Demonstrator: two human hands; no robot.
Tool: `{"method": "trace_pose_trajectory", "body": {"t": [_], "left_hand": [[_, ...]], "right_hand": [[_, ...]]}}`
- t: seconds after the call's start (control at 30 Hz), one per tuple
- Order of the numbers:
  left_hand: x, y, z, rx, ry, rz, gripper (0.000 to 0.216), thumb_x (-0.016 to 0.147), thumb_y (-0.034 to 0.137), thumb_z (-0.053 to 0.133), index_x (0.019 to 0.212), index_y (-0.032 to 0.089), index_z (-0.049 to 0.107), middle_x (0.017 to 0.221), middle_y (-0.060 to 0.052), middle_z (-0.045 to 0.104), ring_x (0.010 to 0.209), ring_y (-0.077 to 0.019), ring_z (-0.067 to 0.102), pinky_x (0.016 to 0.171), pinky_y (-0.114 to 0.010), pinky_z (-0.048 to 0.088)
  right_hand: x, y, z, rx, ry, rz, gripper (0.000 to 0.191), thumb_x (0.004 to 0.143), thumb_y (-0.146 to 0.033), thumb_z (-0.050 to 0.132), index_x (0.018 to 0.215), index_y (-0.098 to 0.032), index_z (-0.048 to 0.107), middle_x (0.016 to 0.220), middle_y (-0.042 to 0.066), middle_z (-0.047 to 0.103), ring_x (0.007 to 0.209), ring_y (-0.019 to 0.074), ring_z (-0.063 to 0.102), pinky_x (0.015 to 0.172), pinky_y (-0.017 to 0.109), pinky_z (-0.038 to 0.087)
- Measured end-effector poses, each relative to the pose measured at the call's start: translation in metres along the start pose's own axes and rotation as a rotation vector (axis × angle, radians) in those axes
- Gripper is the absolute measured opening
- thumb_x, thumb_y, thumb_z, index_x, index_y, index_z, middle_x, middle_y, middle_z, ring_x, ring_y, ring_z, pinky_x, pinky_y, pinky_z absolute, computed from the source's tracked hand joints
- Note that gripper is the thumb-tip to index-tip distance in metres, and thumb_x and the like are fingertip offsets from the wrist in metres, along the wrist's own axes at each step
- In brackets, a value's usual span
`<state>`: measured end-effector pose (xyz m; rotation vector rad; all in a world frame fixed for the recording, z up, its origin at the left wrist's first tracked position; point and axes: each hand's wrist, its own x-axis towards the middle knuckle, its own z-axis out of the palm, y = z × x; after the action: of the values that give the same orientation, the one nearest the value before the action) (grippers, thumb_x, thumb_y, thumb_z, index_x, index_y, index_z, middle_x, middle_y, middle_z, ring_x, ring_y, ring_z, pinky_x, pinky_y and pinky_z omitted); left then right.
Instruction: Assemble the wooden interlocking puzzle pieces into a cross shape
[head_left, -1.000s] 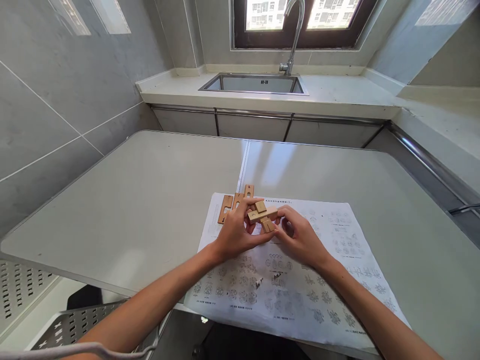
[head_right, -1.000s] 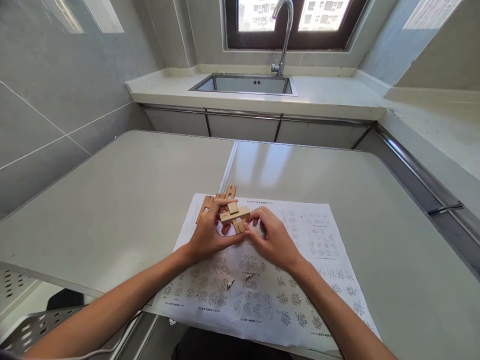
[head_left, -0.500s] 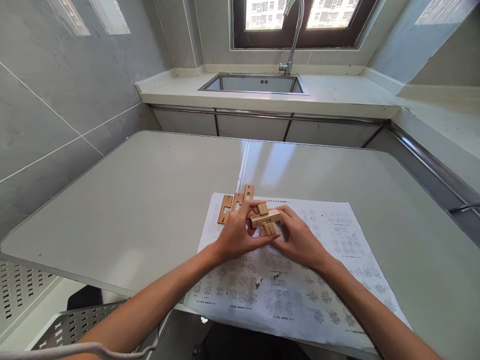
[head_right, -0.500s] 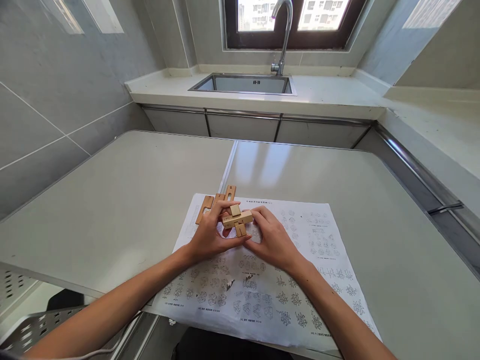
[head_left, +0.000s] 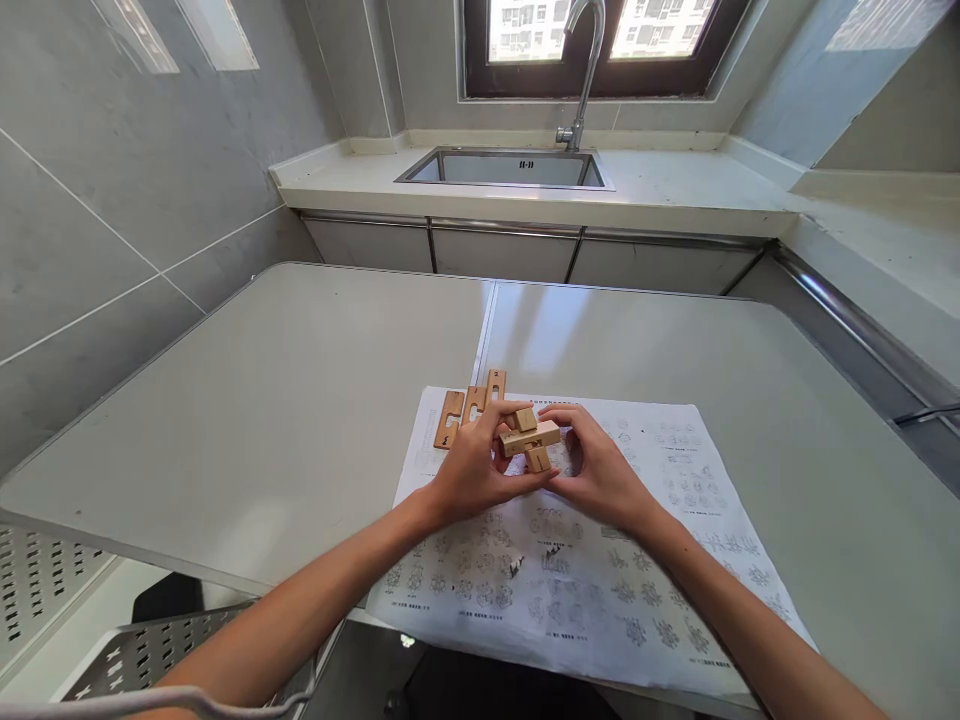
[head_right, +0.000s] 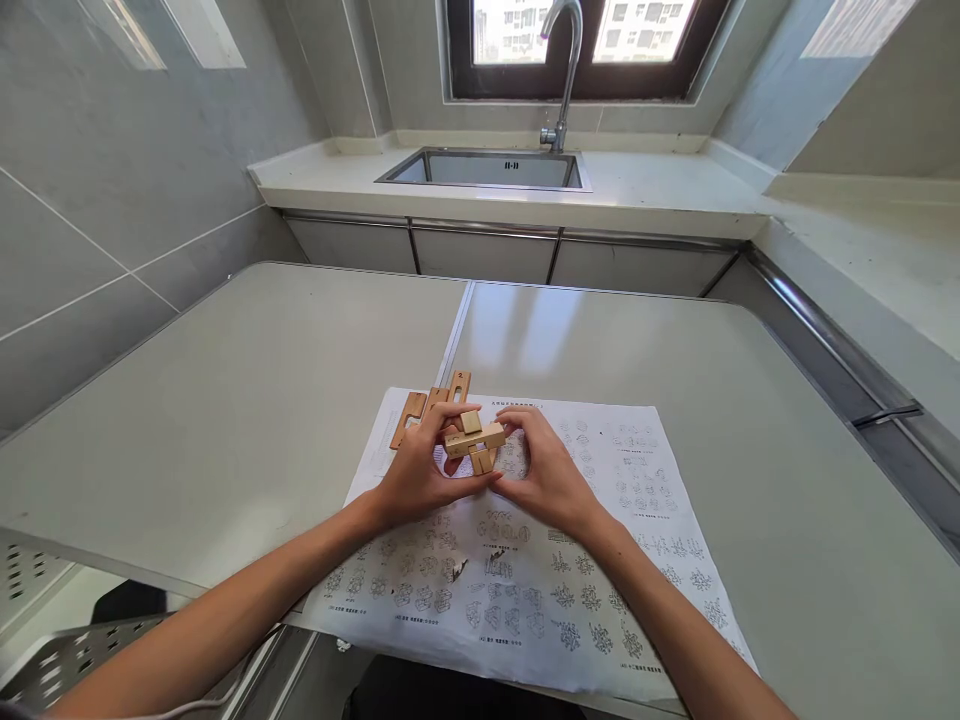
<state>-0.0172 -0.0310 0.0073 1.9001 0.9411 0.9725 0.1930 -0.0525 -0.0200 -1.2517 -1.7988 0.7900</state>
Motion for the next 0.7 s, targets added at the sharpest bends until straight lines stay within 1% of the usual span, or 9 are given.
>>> {"method": "trace_pose_trajectory", "body": {"t": [0.07, 0.13, 0.2, 0.3, 0.43, 0.7], "left_hand": [[-0.0002, 0.0, -0.0001, 0.013, -0.003, 0.003, 0.068, 0.076, 0.046, 0.09, 0.13, 0.021, 0.056, 0.082, 0.004, 0.064, 0.058, -0.0087, 0.052, 0.058, -0.023, 0.045], [-0.0003, -0.0005, 0.0001, 0.019, -0.006, 0.009, 0.068, 0.076, 0.046, 0.089, 0.13, 0.021, 0.056, 0.081, 0.004, 0.063, 0.057, -0.0086, 0.052, 0.058, -0.023, 0.044], [-0.0002, -0.0012, 0.0005, 0.015, -0.007, 0.018, 0.068, 0.077, 0.045, 0.089, 0.131, 0.021, 0.056, 0.081, 0.004, 0.062, 0.057, -0.0083, 0.052, 0.057, -0.022, 0.044], [-0.0002, -0.0022, 0.0009, 0.004, -0.011, 0.017, 0.068, 0.077, 0.045, 0.089, 0.13, 0.021, 0.055, 0.081, 0.004, 0.062, 0.057, -0.0085, 0.052, 0.056, -0.022, 0.044], [-0.0008, -0.0031, 0.0008, -0.001, -0.021, 0.013, 0.067, 0.077, 0.043, 0.089, 0.13, 0.021, 0.054, 0.081, 0.004, 0.062, 0.058, -0.0088, 0.053, 0.056, -0.022, 0.044], [-0.0005, -0.0031, 0.0011, -0.029, -0.026, -0.01, 0.068, 0.077, 0.043, 0.088, 0.131, 0.021, 0.054, 0.089, 0.0, 0.065, 0.059, -0.0086, 0.054, 0.055, -0.023, 0.045]], "right_hand": [[0.0002, -0.0009, -0.0007, 0.008, -0.007, 0.073, 0.052, 0.077, -0.023, 0.078, 0.125, -0.026, 0.058, 0.118, 0.008, 0.068, 0.093, 0.0237, 0.063, 0.081, 0.037, 0.053], [0.0006, -0.0019, -0.0013, 0.011, 0.002, 0.12, 0.052, 0.076, -0.027, 0.079, 0.125, -0.025, 0.059, 0.11, 0.006, 0.07, 0.084, 0.0218, 0.06, 0.076, 0.036, 0.051], [0.0013, -0.0025, -0.0017, 0.028, 0.026, 0.127, 0.052, 0.077, -0.031, 0.08, 0.124, -0.025, 0.059, 0.106, 0.005, 0.071, 0.083, 0.0219, 0.059, 0.077, 0.036, 0.05], [0.0024, -0.0029, -0.0023, 0.072, 0.041, 0.146, 0.046, 0.082, -0.036, 0.077, 0.123, -0.024, 0.058, 0.095, 0.004, 0.071, 0.08, 0.0213, 0.058, 0.076, 0.036, 0.048], [0.0027, -0.0046, -0.004, 0.129, 0.034, 0.183, 0.044, 0.084, -0.035, 0.074, 0.123, -0.024, 0.058, 0.082, 0.0, 0.068, 0.074, 0.0196, 0.056, 0.073, 0.034, 0.046], [0.0024, -0.0082, -0.0052, 0.151, 0.019, 0.226, 0.043, 0.085, -0.036, 0.074, 0.123, -0.024, 0.058, 0.077, -0.002, 0.067, 0.072, 0.0195, 0.058, 0.074, 0.034, 0.046]]}}
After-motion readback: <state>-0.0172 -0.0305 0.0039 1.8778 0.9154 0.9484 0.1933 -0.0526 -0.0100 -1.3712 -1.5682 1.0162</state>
